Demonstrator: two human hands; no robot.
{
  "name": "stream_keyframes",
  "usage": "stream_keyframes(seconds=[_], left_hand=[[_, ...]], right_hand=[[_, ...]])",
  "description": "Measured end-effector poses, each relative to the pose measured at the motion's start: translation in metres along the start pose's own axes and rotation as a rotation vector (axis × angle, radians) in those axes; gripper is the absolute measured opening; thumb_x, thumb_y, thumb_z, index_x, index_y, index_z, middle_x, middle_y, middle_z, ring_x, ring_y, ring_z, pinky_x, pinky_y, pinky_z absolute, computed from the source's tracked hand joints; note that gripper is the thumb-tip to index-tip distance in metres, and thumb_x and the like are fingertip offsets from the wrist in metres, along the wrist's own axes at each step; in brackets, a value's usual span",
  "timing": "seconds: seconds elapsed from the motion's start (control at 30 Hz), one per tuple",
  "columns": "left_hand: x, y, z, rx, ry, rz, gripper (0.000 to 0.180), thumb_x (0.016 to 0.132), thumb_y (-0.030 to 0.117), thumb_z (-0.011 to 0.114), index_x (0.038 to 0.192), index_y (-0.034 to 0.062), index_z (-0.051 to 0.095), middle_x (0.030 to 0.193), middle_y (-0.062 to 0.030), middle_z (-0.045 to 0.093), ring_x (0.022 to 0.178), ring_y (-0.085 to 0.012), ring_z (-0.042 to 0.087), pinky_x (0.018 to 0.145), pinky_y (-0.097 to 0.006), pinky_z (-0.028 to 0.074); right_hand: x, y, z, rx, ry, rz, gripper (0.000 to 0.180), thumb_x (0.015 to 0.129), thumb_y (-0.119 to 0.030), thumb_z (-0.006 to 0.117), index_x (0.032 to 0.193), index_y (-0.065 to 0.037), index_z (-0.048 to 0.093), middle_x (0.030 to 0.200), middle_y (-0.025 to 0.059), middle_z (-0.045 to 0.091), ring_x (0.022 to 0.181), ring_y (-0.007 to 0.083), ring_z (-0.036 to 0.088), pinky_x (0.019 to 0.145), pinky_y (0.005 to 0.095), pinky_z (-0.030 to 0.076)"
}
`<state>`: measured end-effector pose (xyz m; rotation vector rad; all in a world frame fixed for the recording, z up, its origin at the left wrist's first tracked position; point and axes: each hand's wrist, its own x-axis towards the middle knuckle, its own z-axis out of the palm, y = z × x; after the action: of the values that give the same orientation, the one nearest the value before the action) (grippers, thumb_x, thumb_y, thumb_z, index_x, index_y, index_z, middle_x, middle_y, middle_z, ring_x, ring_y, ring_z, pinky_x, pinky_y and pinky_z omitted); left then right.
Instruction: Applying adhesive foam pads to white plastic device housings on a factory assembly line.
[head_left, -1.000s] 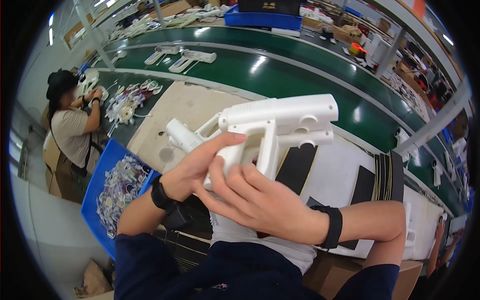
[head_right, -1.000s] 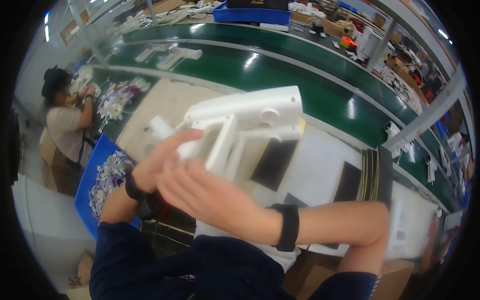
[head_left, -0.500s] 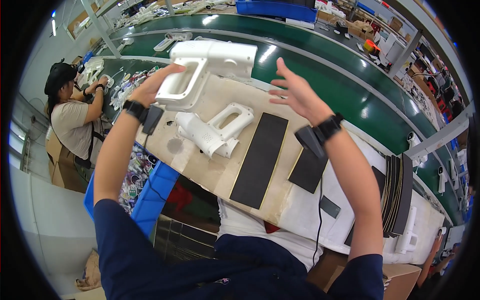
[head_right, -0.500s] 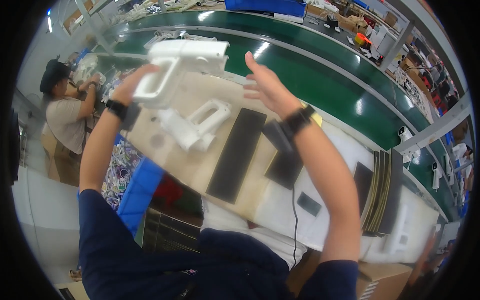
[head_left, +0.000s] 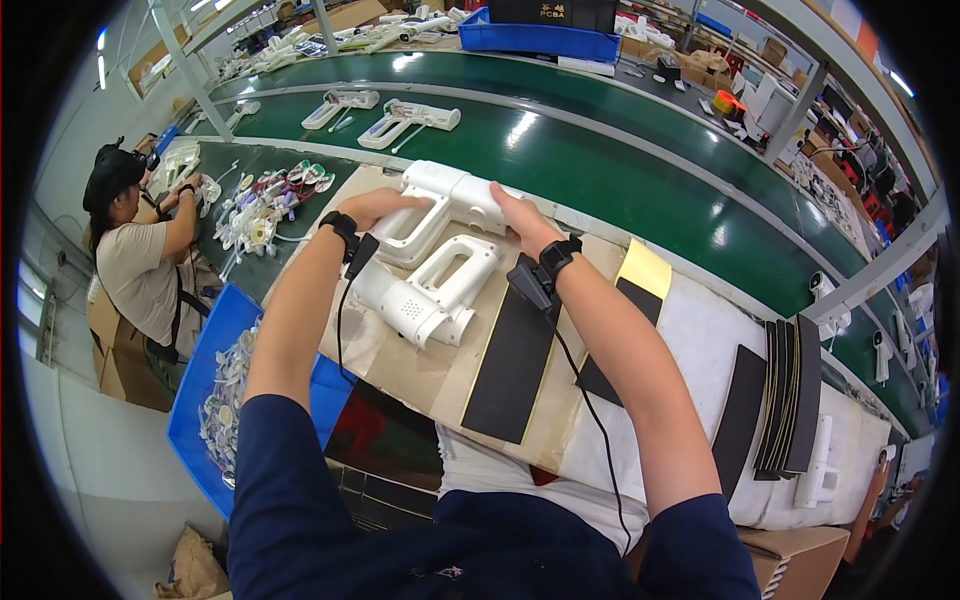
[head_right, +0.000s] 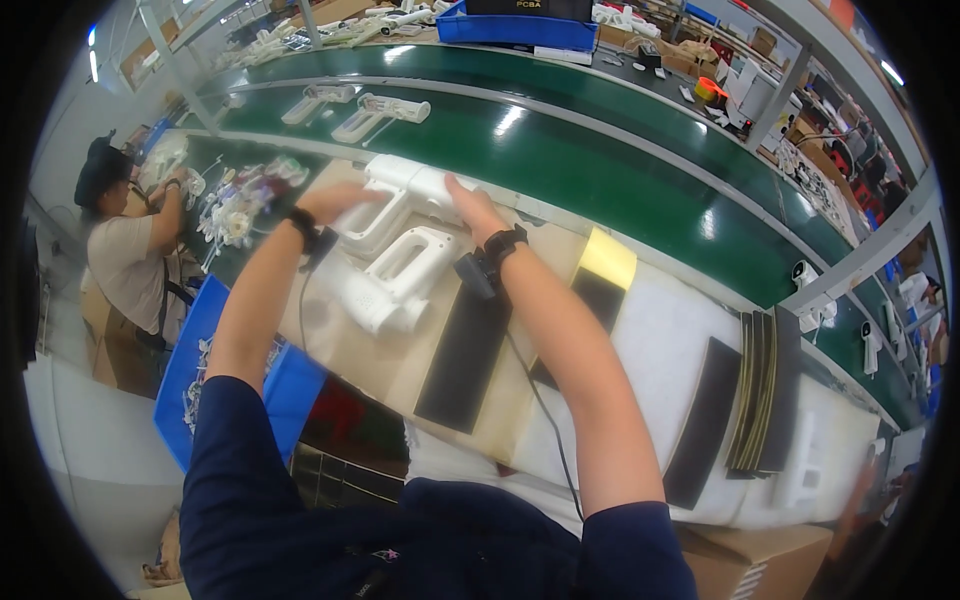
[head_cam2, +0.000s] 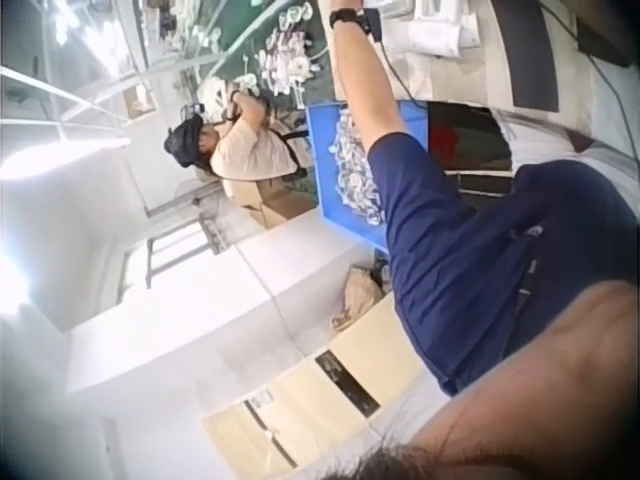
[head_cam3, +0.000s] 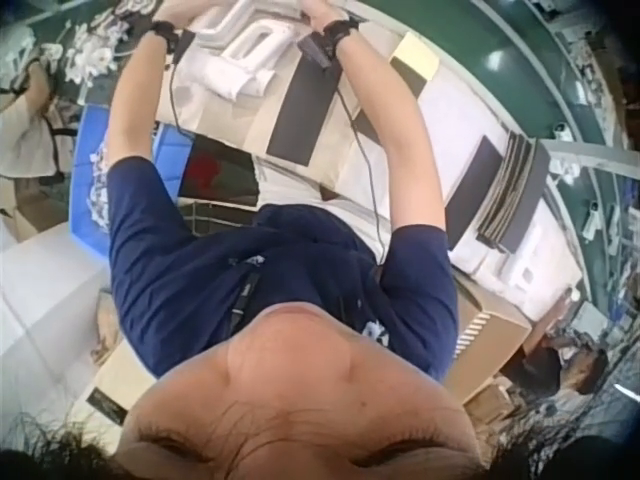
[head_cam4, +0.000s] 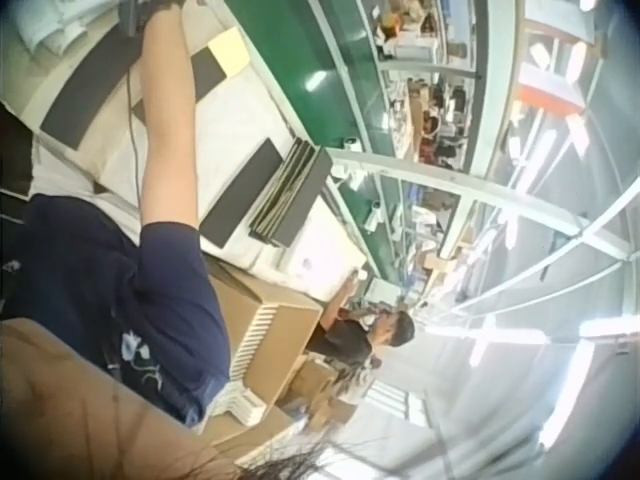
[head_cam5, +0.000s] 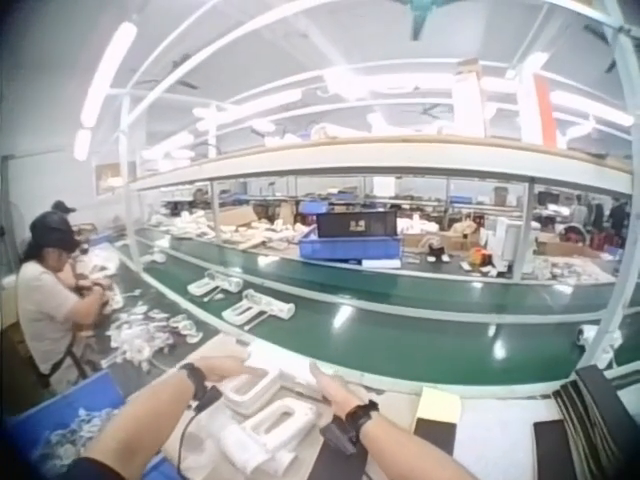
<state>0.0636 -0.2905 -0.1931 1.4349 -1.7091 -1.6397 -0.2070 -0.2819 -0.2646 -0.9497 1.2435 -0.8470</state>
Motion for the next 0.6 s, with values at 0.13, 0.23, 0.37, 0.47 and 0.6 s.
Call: stream_keyframes(seconds=[0.13, 0.23, 0.37, 0.47, 0.6], left_hand=[[-0.002, -0.008, 0.007, 0.187, 0.103, 0.018, 0.078, 0.079, 0.047, 0.076, 0.132, -0.0050, 0.052, 0.120, -0.0187, 0.064, 0.101, -0.0243, 0.067, 0.086, -0.033, 0.053], [0.008, -0.015, 0.009, 0.500, 0.261, 0.003, 0.082, 0.076, 0.059, 0.073, 0.123, -0.0072, 0.060, 0.112, -0.0227, 0.067, 0.099, -0.0292, 0.068, 0.084, -0.037, 0.053], [0.027, -0.031, 0.002, 0.828, 0.438, 0.084, 0.088, 0.075, 0.071, 0.064, 0.108, -0.0101, 0.067, 0.100, -0.0289, 0.068, 0.094, -0.0382, 0.068, 0.082, -0.042, 0.052], [0.021, -0.036, -0.003, 0.843, 0.478, 0.074, 0.088, 0.074, 0.072, 0.063, 0.105, -0.0108, 0.067, 0.097, -0.0300, 0.068, 0.092, -0.0395, 0.068, 0.081, -0.043, 0.052], [0.026, -0.013, 0.006, 0.804, 0.450, 0.043, 0.082, 0.072, 0.067, 0.068, 0.102, -0.0093, 0.069, 0.097, -0.0287, 0.069, 0.089, -0.0374, 0.069, 0.079, -0.042, 0.052]], right_hand=[[-0.018, -0.010, 0.013, -0.156, 0.115, -0.124, 0.072, 0.091, -0.063, 0.053, 0.121, 0.002, 0.057, 0.101, 0.0093, 0.058, 0.097, 0.0192, 0.054, 0.090, 0.0410, 0.047], [-0.023, -0.019, 0.004, -0.445, 0.090, 0.064, 0.079, 0.091, -0.069, 0.043, 0.114, 0.004, 0.063, 0.098, 0.0171, 0.065, 0.094, 0.0281, 0.062, 0.089, 0.0425, 0.050], [-0.028, -0.018, 0.006, -0.900, 0.352, -0.139, 0.089, 0.092, -0.072, 0.032, 0.104, 0.008, 0.068, 0.100, 0.0271, 0.068, 0.095, 0.0378, 0.067, 0.090, 0.0433, 0.050], [-0.042, -0.036, 0.009, -0.857, 0.149, -0.111, 0.094, 0.092, -0.073, 0.027, 0.100, 0.010, 0.069, 0.105, 0.0314, 0.066, 0.104, 0.0407, 0.065, 0.092, 0.0432, 0.049], [-0.009, -0.016, -0.010, -0.856, 0.238, -0.250, 0.086, 0.093, -0.066, 0.036, 0.095, 0.014, 0.068, 0.095, 0.0295, 0.068, 0.092, 0.0386, 0.068, 0.085, 0.0420, 0.052]])
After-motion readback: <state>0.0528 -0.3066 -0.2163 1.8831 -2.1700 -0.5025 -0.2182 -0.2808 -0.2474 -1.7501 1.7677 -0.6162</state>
